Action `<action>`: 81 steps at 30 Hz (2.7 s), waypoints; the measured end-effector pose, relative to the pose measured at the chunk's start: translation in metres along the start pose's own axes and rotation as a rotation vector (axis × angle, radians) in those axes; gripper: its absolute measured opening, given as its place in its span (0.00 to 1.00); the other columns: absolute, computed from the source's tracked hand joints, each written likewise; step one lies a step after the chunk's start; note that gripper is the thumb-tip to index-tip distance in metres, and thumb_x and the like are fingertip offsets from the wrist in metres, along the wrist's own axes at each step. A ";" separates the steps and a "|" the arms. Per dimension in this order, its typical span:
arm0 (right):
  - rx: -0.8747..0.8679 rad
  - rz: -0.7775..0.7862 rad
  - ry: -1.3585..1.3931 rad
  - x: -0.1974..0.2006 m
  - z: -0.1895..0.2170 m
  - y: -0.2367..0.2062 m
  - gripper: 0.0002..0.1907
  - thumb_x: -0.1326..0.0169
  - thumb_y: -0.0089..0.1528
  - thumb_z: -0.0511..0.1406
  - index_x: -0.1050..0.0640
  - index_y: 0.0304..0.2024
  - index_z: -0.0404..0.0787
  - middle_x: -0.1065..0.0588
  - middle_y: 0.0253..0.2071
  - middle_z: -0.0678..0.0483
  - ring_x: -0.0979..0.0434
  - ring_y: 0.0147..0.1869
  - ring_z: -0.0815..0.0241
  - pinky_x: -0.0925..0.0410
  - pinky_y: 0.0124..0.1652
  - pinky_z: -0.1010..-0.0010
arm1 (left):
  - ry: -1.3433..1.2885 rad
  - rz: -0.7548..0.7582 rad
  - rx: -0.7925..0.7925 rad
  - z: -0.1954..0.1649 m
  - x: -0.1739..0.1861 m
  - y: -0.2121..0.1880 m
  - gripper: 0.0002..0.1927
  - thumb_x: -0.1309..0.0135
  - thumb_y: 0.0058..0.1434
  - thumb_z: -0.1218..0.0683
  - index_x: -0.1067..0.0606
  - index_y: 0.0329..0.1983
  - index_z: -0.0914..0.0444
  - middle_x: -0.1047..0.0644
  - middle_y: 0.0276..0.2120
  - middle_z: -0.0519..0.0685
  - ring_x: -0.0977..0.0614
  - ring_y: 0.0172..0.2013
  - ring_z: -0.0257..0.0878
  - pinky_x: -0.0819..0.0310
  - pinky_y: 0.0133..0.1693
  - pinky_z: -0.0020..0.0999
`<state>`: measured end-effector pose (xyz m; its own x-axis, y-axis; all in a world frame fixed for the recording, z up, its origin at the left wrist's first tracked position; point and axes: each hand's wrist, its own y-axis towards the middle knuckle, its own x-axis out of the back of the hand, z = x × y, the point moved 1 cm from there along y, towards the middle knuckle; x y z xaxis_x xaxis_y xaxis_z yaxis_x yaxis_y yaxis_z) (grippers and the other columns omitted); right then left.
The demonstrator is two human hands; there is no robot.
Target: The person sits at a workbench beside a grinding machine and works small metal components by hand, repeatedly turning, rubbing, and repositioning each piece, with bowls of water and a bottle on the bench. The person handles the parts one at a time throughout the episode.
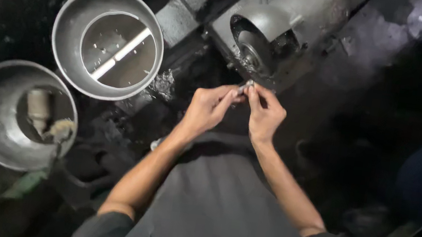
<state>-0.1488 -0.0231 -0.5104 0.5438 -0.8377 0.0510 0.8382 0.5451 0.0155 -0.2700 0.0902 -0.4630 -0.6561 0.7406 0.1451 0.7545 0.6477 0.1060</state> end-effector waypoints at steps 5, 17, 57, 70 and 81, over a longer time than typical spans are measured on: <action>0.109 0.103 -0.022 0.000 0.018 -0.020 0.07 0.40 0.65 0.25 0.18 0.46 0.32 0.20 0.47 0.51 0.23 0.44 0.70 0.31 0.41 0.82 | 0.323 0.082 -0.085 -0.032 0.031 -0.013 0.10 0.42 0.67 0.59 0.19 0.50 0.67 0.18 0.31 0.55 0.15 0.29 0.45 0.23 0.33 0.34; -0.019 0.009 0.244 0.001 0.001 -0.019 0.06 0.41 0.65 0.23 0.20 0.45 0.29 0.21 0.47 0.49 0.19 0.49 0.64 0.26 0.52 0.75 | -0.028 0.165 0.229 -0.001 0.023 -0.006 0.13 0.47 0.72 0.55 0.18 0.48 0.68 0.14 0.36 0.52 0.17 0.30 0.34 0.24 0.33 0.32; -0.042 0.060 0.113 0.048 -0.042 0.069 0.07 0.40 0.65 0.26 0.19 0.46 0.29 0.19 0.40 0.53 0.21 0.43 0.69 0.29 0.44 0.80 | -0.682 -0.132 0.220 0.083 -0.098 0.024 0.19 0.55 0.76 0.54 0.27 0.56 0.77 0.21 0.53 0.59 0.17 0.55 0.47 0.20 0.59 0.42; 0.087 0.077 -0.008 0.042 -0.035 0.056 0.04 0.39 0.66 0.26 0.18 0.43 0.29 0.20 0.41 0.53 0.22 0.44 0.68 0.29 0.44 0.79 | -0.625 -0.106 0.266 0.079 -0.081 0.017 0.20 0.55 0.76 0.54 0.26 0.57 0.76 0.20 0.53 0.58 0.17 0.55 0.46 0.20 0.57 0.41; 0.060 0.005 0.154 0.028 -0.033 0.047 0.06 0.38 0.65 0.26 0.19 0.43 0.27 0.20 0.41 0.53 0.21 0.45 0.67 0.29 0.47 0.78 | -0.589 -0.075 0.262 0.065 -0.068 0.021 0.20 0.55 0.75 0.54 0.25 0.56 0.76 0.18 0.50 0.57 0.16 0.53 0.44 0.19 0.57 0.39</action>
<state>-0.0926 -0.0222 -0.5416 0.5516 -0.8278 -0.1021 0.8341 0.5464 0.0760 -0.2109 0.0650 -0.5349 -0.6619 0.6174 -0.4251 0.7261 0.6689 -0.1591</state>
